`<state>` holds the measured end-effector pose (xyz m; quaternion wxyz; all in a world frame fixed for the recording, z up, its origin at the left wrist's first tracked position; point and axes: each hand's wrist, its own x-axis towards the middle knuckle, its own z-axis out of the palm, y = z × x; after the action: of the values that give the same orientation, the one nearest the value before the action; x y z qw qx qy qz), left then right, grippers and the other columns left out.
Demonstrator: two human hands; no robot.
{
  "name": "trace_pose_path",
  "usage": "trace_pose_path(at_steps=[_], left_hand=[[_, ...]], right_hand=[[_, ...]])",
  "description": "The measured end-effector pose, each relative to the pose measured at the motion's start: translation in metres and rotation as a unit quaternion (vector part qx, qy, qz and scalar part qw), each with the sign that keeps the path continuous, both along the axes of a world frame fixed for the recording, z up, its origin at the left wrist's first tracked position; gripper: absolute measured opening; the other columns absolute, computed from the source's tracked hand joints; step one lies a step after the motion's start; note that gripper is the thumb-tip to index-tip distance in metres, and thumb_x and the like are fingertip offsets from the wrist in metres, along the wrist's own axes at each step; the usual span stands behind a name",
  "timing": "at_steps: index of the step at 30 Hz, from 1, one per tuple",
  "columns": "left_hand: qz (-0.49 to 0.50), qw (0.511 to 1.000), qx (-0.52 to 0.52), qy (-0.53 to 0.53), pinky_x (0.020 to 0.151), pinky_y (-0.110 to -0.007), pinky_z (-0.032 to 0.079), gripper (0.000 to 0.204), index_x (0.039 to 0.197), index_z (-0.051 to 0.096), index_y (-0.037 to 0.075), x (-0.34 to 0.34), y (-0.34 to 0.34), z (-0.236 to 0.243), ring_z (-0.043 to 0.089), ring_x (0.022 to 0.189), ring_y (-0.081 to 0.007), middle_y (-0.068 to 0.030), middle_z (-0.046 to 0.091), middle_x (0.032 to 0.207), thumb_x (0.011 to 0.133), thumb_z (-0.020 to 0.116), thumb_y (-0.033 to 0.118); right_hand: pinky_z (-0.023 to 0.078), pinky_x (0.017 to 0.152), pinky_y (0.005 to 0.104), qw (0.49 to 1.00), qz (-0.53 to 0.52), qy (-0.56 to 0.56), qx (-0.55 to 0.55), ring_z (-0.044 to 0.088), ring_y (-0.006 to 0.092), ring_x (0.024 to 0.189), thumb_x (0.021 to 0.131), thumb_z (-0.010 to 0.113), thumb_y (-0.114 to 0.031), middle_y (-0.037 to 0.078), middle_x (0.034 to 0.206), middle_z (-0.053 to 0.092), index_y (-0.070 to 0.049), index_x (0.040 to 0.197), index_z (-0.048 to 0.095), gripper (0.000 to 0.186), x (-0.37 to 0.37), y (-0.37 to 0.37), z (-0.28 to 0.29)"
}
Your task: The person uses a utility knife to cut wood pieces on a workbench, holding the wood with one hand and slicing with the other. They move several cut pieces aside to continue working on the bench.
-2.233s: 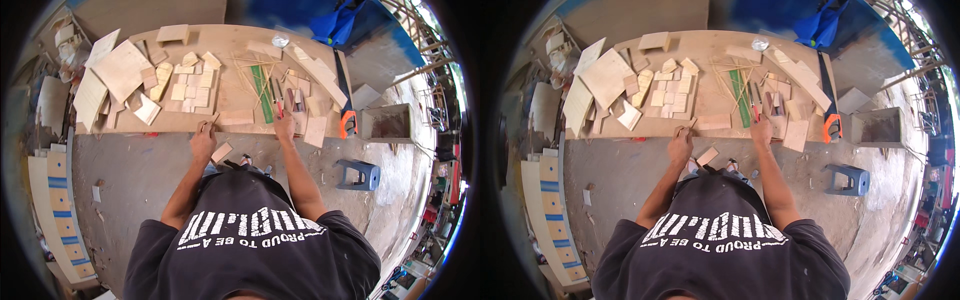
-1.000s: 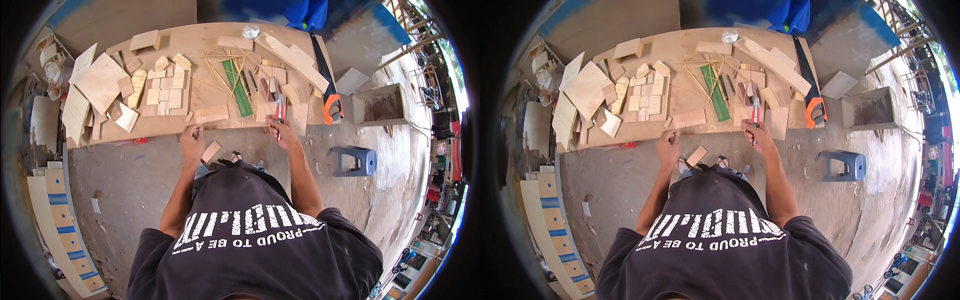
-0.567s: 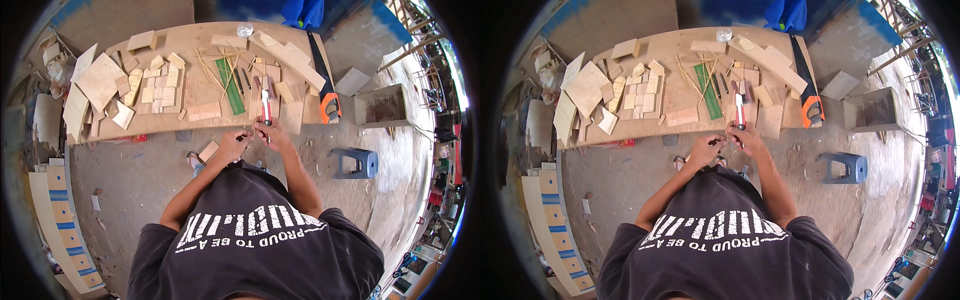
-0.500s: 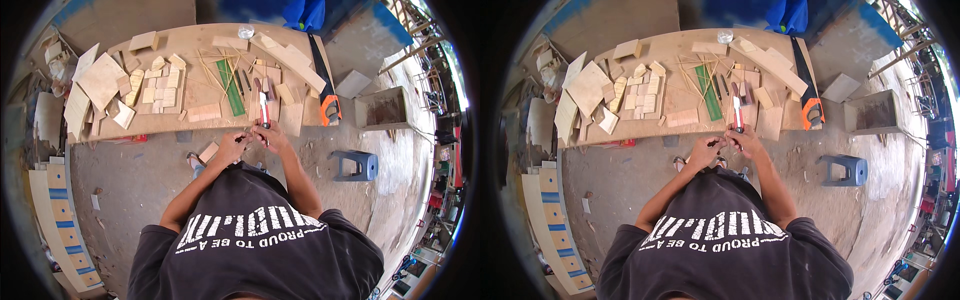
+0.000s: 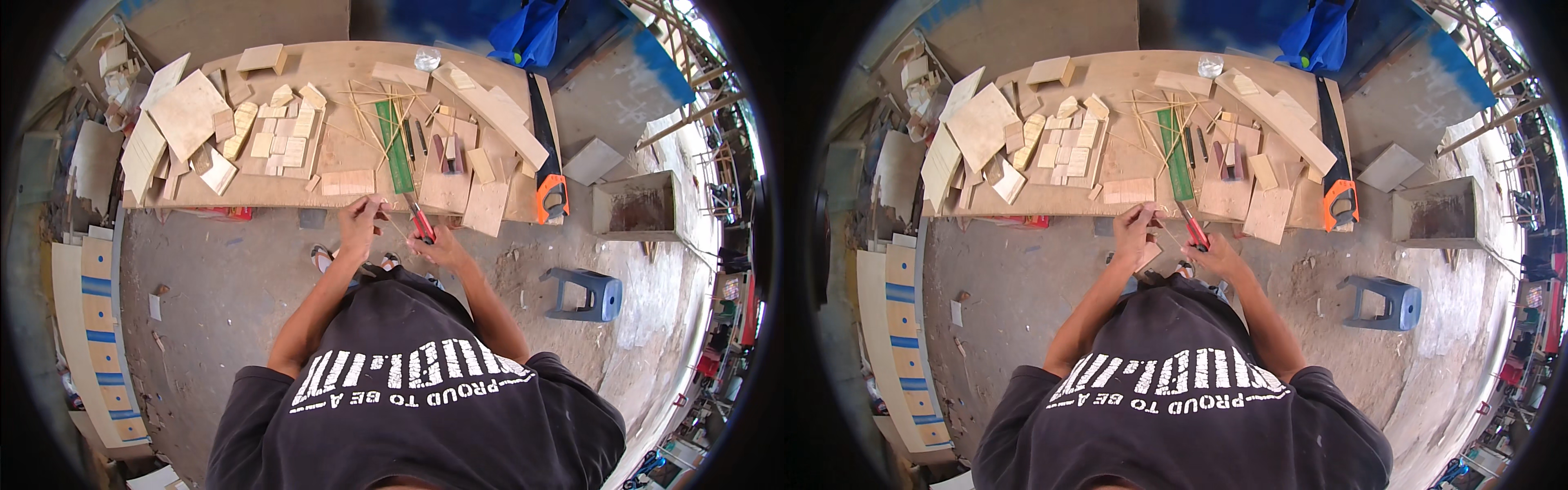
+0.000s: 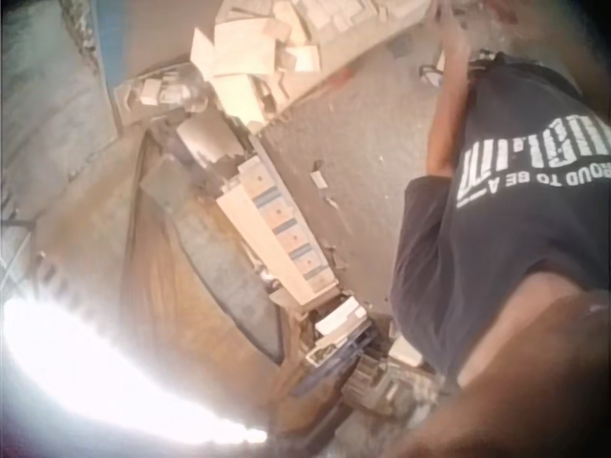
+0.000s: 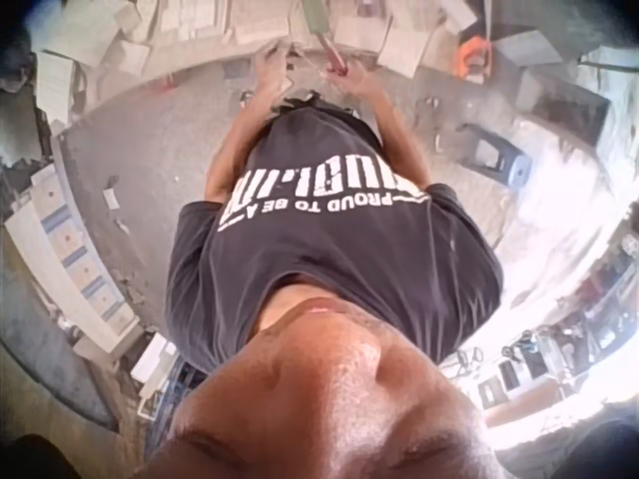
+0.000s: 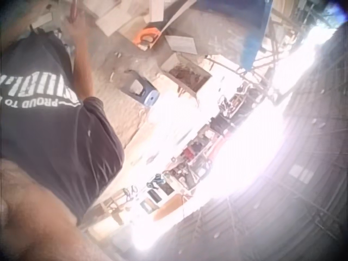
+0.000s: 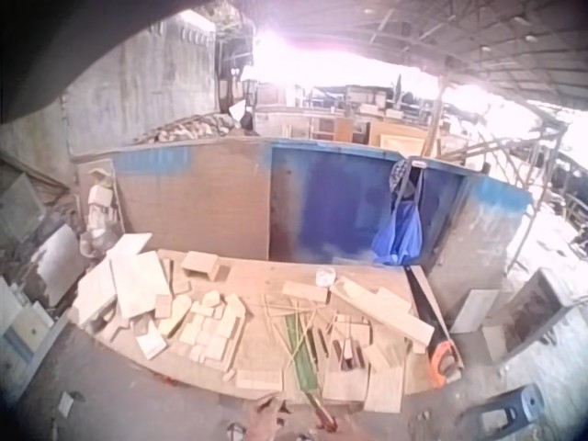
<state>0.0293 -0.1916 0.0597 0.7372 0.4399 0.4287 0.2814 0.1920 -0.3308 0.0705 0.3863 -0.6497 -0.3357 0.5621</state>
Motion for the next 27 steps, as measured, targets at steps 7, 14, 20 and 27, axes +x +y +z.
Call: trace_pose_path(at_steps=[7,14,20,27], left_hand=[[0.073,0.993,-0.089,-0.012,0.053,-0.023,0.047,0.025,0.11,0.069,0.007,-0.016,-0.008,-0.015,0.071,0.079,-0.0138,-0.0046,0.074,0.099,0.095,0.07,0.027],[-0.08,0.978,0.093,0.167,0.065,-0.037,0.057,0.033,0.125,0.065,0.006,0.002,-0.006,-0.026,0.073,0.083,-0.0223,-0.0056,0.072,0.102,0.096,0.067,0.022],[-0.266,0.639,0.64,0.333,0.089,-0.045,0.054,0.035,0.128,0.061,0.012,0.058,0.011,-0.043,0.055,0.12,-0.0286,-0.0017,0.054,0.131,0.095,0.06,0.022],[-0.337,0.542,0.709,0.301,0.085,-0.043,0.053,0.023,0.111,0.063,0.008,0.044,0.026,-0.064,0.051,0.116,-0.024,-0.0025,0.053,0.123,0.094,0.06,0.024]], right_hand=[[0.038,0.049,0.0238,0.992,-0.125,0.018,-0.013,0.049,0.0038,0.055,0.092,0.071,-0.017,-0.003,0.069,0.06,-0.004,0.088,0.066,0.015,-0.006,-0.018,-0.02],[0.031,0.039,0.0221,0.902,-0.417,0.086,0.064,0.045,0.0049,0.047,0.094,0.068,-0.015,-0.003,0.063,0.053,-0.008,0.078,0.06,0.02,0.021,-0.026,-0.019],[0.028,0.039,0.0229,0.895,-0.434,0.023,0.098,0.043,0.0048,0.044,0.096,0.067,-0.019,-0.003,0.057,0.051,-0.008,0.072,0.057,0.028,0.056,-0.04,-0.005],[0.029,0.039,0.023,0.886,-0.455,0.032,0.081,0.042,0.0058,0.042,0.096,0.067,-0.02,-0.002,0.056,0.05,-0.007,0.072,0.058,0.029,0.048,-0.059,-0.009]])
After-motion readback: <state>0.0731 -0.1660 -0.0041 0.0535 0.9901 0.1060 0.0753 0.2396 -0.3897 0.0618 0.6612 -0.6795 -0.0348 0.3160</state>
